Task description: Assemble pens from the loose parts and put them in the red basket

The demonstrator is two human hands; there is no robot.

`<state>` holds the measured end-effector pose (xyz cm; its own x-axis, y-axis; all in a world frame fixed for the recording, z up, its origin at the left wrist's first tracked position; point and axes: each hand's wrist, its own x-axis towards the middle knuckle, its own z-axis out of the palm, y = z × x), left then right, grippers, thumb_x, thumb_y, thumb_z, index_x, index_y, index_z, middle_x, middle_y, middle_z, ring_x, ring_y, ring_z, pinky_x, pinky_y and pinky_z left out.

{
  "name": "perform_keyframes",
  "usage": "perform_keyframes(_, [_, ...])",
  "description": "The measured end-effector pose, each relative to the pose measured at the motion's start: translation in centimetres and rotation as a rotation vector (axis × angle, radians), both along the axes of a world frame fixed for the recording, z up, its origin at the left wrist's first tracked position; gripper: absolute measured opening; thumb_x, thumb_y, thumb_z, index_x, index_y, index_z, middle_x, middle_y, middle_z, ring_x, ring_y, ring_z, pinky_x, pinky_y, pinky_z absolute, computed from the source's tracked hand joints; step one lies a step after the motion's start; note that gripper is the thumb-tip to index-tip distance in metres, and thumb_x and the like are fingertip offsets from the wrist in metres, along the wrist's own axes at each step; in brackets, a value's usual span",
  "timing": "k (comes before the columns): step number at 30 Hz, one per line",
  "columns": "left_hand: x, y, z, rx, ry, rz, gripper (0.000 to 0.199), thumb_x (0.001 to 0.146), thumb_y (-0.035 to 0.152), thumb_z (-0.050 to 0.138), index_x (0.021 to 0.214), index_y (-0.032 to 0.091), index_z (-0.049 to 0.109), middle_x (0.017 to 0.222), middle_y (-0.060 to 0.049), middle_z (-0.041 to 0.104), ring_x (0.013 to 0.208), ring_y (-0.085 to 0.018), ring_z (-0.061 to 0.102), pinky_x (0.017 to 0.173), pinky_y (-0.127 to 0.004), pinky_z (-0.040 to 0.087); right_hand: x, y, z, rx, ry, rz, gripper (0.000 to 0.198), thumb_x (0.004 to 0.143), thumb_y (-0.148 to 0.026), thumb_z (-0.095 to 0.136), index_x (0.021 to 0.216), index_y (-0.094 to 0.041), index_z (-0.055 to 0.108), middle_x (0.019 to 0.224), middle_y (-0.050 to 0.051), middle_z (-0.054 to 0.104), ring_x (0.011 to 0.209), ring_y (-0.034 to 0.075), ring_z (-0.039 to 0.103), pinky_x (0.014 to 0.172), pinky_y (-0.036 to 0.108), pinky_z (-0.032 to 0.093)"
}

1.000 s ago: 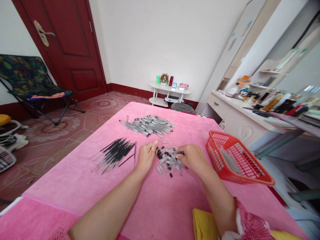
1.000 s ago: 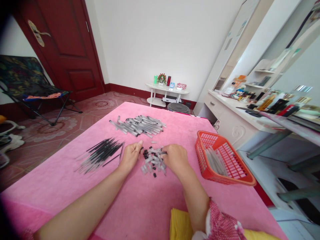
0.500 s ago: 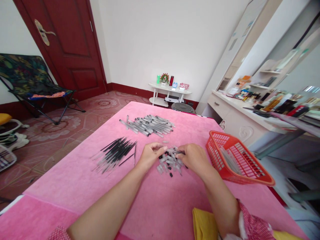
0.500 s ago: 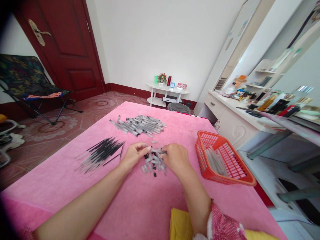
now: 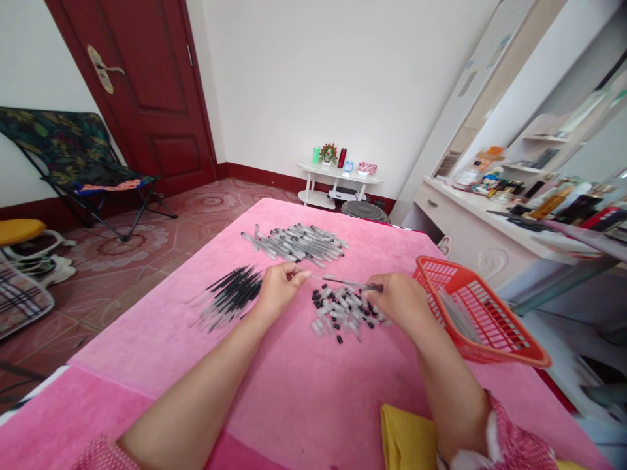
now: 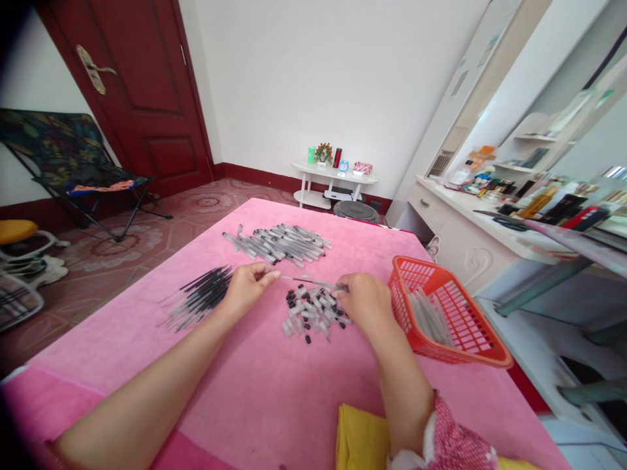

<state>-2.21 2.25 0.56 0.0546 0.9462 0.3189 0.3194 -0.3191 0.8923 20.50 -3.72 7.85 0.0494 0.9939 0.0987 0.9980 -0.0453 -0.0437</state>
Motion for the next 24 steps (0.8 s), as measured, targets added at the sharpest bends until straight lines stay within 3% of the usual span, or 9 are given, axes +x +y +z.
perform_keyframes(3, [-3.9,0.5,1.4,0.022,0.061,0.054,0.028,0.07,0.04,0.06,0.068,0.013,0.067,0.064,-0.003,0.064,0.059,-0.014,0.054,0.057,-0.023,0.038,0.6,0.1,0.1,0.035,0.04,0.001,0.019,0.074,-0.04,0.055,0.077,-0.029,0.071,0.071,0.001,0.067,0.066,0.016,0.059,0.052,0.024,0.029])
perform_keyframes(6, [-9.2,0.3,2.1,0.009,0.236,0.25,0.035,0.071,0.048,0.056,0.069,0.014,0.067,0.063,-0.003,0.064,0.057,-0.015,0.053,0.054,-0.024,0.036,0.6,0.1,0.2,0.042,0.076,0.003,0.019,0.073,-0.04,0.055,0.073,-0.029,0.07,0.068,0.001,0.067,0.064,0.016,0.058,0.051,0.024,0.029])
perform_keyframes(10, [-15.8,-0.7,1.4,-0.051,0.495,0.561,0.04,0.073,0.053,0.051,0.073,0.017,0.068,0.063,-0.004,0.065,0.058,-0.017,0.055,0.054,-0.025,0.033,0.1,0.1,0.1,0.026,0.129,0.028,0.019,0.072,-0.04,0.056,0.075,-0.028,0.071,0.068,0.001,0.066,0.062,0.015,0.057,0.05,0.023,0.028])
perform_keyframes(13, [-18.9,-1.6,0.3,-0.137,0.609,0.595,0.042,0.074,0.054,0.049,0.075,0.018,0.069,0.066,-0.005,0.066,0.062,-0.019,0.057,0.055,-0.026,0.032,-0.1,0.0,0.1,0.028,0.145,0.05,0.018,0.072,-0.039,0.056,0.076,-0.029,0.071,0.068,0.001,0.066,0.062,0.015,0.057,0.051,0.023,0.028])
perform_keyframes(17, [-20.0,-3.0,0.5,-0.315,0.756,0.499,0.043,0.07,0.057,0.052,0.08,0.02,0.071,0.078,-0.008,0.069,0.071,-0.025,0.059,0.057,-0.028,0.033,-0.2,0.0,0.0,0.023,0.173,0.079,0.018,0.073,-0.038,0.055,0.073,-0.026,0.069,0.065,0.001,0.065,0.062,0.015,0.057,0.052,0.023,0.029])
perform_keyframes(20, [-18.9,-3.7,2.1,-0.279,0.822,0.552,0.042,0.065,0.059,0.056,0.082,0.024,0.071,0.084,-0.007,0.068,0.073,-0.026,0.057,0.057,-0.028,0.033,-0.3,0.1,0.1,0.013,0.218,0.092,0.021,0.075,-0.039,0.055,0.072,-0.023,0.068,0.066,0.002,0.066,0.062,0.015,0.057,0.052,0.023,0.03])
perform_keyframes(22, [-17.1,-4.0,3.3,-0.209,0.712,0.516,0.039,0.064,0.057,0.059,0.079,0.023,0.07,0.078,-0.005,0.066,0.068,-0.022,0.055,0.056,-0.026,0.032,-0.4,0.1,0.1,0.016,0.242,0.087,0.021,0.075,-0.037,0.055,0.073,-0.021,0.068,0.069,0.003,0.067,0.062,0.014,0.057,0.052,0.023,0.031])
perform_keyframes(24, [-14.4,-4.1,4.2,-0.243,0.404,0.32,0.038,0.066,0.054,0.06,0.075,0.018,0.068,0.066,-0.003,0.06,0.056,-0.014,0.05,0.05,-0.023,0.03,-0.5,0.1,0.1,0.005,0.249,0.077,0.021,0.075,-0.036,0.055,0.072,-0.02,0.068,0.07,0.004,0.067,0.062,0.014,0.057,0.053,0.023,0.031])
